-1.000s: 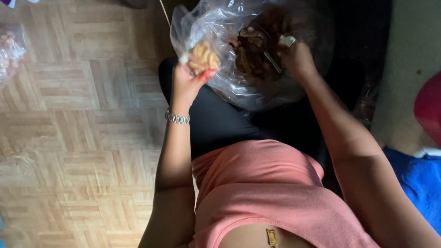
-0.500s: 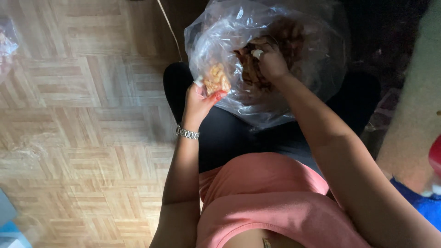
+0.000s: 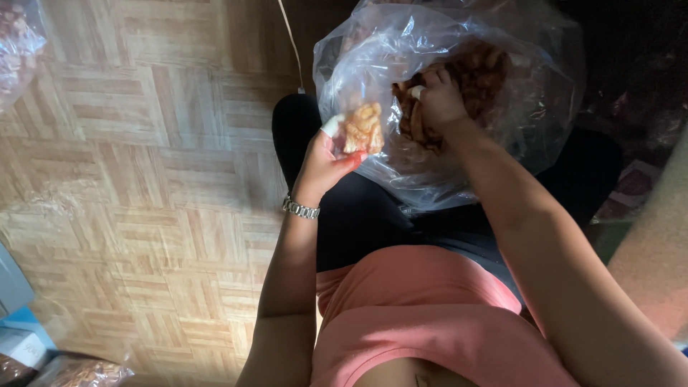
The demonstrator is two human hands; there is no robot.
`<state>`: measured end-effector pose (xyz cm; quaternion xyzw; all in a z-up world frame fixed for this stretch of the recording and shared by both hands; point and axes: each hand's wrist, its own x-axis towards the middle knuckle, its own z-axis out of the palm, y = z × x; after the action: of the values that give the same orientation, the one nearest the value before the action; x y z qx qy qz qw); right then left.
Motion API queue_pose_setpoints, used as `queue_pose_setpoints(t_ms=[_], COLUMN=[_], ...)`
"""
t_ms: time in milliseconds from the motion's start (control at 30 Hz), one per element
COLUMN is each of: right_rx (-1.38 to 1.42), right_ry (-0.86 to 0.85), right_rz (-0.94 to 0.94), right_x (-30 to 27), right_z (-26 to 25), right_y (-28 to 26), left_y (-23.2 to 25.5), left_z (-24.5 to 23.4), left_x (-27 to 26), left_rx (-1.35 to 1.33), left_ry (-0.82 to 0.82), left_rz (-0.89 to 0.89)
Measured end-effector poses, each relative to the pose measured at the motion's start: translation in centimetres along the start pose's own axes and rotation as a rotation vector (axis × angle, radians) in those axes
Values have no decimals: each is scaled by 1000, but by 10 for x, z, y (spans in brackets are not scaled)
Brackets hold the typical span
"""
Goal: Scooping snacks into plastic bags and sealing them with a manual heat sealer
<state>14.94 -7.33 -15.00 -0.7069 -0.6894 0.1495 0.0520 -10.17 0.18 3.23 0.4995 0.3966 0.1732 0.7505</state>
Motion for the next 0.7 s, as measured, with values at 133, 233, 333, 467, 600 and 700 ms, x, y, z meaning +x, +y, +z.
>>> queue_pose_setpoints(t_ms=[133, 233, 333, 467, 600, 700], right_rx=[118, 488, 348, 732, 605, 318], right_ry=[-116, 89, 461, 837, 812, 752], right_rz=[9, 311, 273, 266, 181, 89], right_x=[-12, -37, -75, -117, -143, -158], right_z=[-61, -146, -234, -306, -339, -348], right_y=[-5, -22, -48, -85, -116, -123], left_y=[9, 21, 21, 38, 34, 61], left_z=[2, 2, 1, 9, 18, 33], left_x=[-1, -1, -3, -11, -21, -39], left_rx=[-58, 83, 149, 221, 242, 320], left_ry=[6, -45, -72, -184, -332, -482], left_rz=[-61, 59, 116, 155, 199, 199])
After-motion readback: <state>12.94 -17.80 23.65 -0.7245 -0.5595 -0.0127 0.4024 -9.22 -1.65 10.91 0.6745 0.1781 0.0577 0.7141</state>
